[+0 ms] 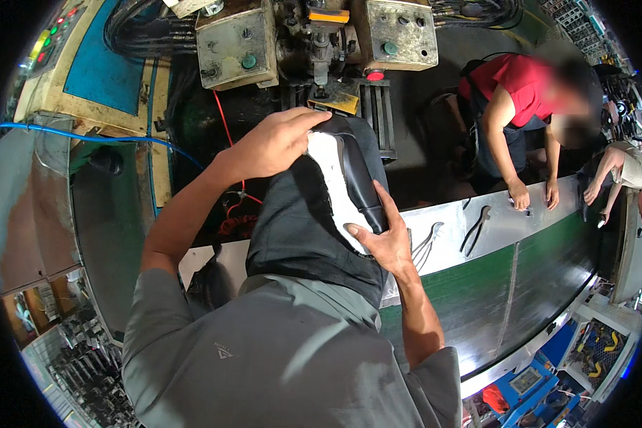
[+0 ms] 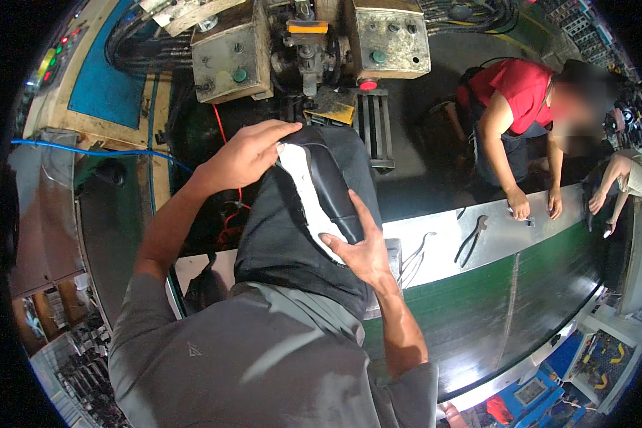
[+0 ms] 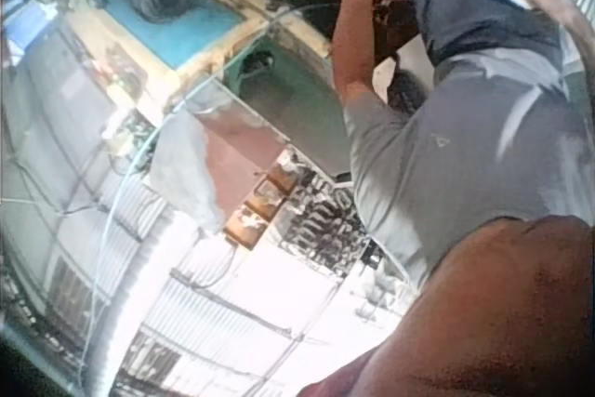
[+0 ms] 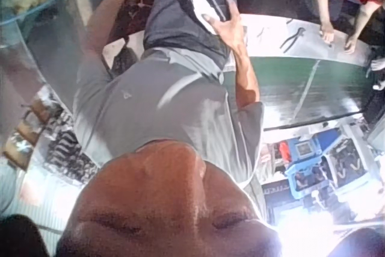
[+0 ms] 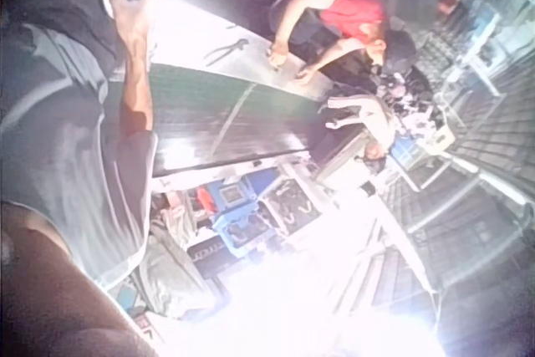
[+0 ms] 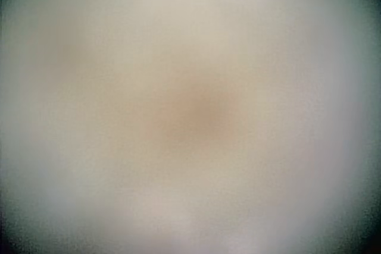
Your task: Using a lasting machine and conveyor belt to manufacture shoes.
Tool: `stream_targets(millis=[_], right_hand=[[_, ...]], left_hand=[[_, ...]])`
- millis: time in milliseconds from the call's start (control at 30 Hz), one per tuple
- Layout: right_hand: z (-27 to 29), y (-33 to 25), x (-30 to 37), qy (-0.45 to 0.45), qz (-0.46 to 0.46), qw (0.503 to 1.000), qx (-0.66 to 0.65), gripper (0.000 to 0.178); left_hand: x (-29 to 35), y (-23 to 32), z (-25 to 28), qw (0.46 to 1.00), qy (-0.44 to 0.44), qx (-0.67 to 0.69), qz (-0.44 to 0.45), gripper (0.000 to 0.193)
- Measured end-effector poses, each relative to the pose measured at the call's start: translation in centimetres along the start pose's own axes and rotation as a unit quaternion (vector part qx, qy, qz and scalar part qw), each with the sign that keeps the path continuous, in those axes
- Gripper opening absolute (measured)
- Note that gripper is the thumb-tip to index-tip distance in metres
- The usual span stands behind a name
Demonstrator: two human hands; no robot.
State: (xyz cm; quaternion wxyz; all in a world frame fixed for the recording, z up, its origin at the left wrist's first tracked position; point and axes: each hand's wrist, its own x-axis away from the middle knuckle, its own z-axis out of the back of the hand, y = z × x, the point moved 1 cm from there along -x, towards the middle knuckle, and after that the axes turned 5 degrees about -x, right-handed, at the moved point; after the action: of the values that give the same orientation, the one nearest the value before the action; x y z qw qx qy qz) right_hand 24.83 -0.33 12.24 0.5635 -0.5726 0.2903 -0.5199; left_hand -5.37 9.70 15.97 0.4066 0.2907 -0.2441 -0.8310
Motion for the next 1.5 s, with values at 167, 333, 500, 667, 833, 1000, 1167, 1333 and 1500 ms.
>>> stream_targets(millis=[167,333,500,667,833,1000,1167,1333,1500], right_hand=[[0.1,0.4,-0.7,0.011,0.029,0.997,0.065,0.109],[0.6,2.6,-4.7,0.082,0.127,0.973,0.174,0.122],[-0.6,7.0,-5.5,0.094,0.233,0.946,0.205,0.123],[-1.1,8.2,-6.2,0.112,0.298,0.917,0.242,0.117],[-1.4,9.2,-7.0,0.122,0.302,0.922,0.208,0.119],[-1.9,8.8,-6.4,0.135,0.292,0.925,0.205,0.116],[-0.3,4.6,-6.6,0.082,0.158,0.968,0.180,0.116],[0.4,1.2,-4.9,-0.002,-0.027,0.995,-0.092,0.101],[-0.8,1.9,-3.4,0.105,0.002,0.988,0.109,0.100]], left_hand=[[-0.5,1.5,-1.3,0.992,0.022,-0.122,-0.006,0.058],[1.3,5.8,0.0,0.984,0.003,0.174,0.031,0.085],[1.2,4.8,-3.5,0.925,0.032,0.356,0.127,0.098],[1.1,4.4,-4.8,0.949,0.032,0.280,0.144,0.089],[1.2,4.3,-5.3,0.950,0.060,0.261,0.160,0.079],[1.4,4.0,-5.4,0.947,0.081,0.267,0.162,0.074],[-0.4,1.6,-5.3,0.836,0.081,0.520,0.154,0.088],[-2.7,-1.6,-12.1,0.780,0.187,0.544,0.246,0.108],[-4.9,-2.4,-16.7,0.744,0.164,0.545,0.351,0.091]])
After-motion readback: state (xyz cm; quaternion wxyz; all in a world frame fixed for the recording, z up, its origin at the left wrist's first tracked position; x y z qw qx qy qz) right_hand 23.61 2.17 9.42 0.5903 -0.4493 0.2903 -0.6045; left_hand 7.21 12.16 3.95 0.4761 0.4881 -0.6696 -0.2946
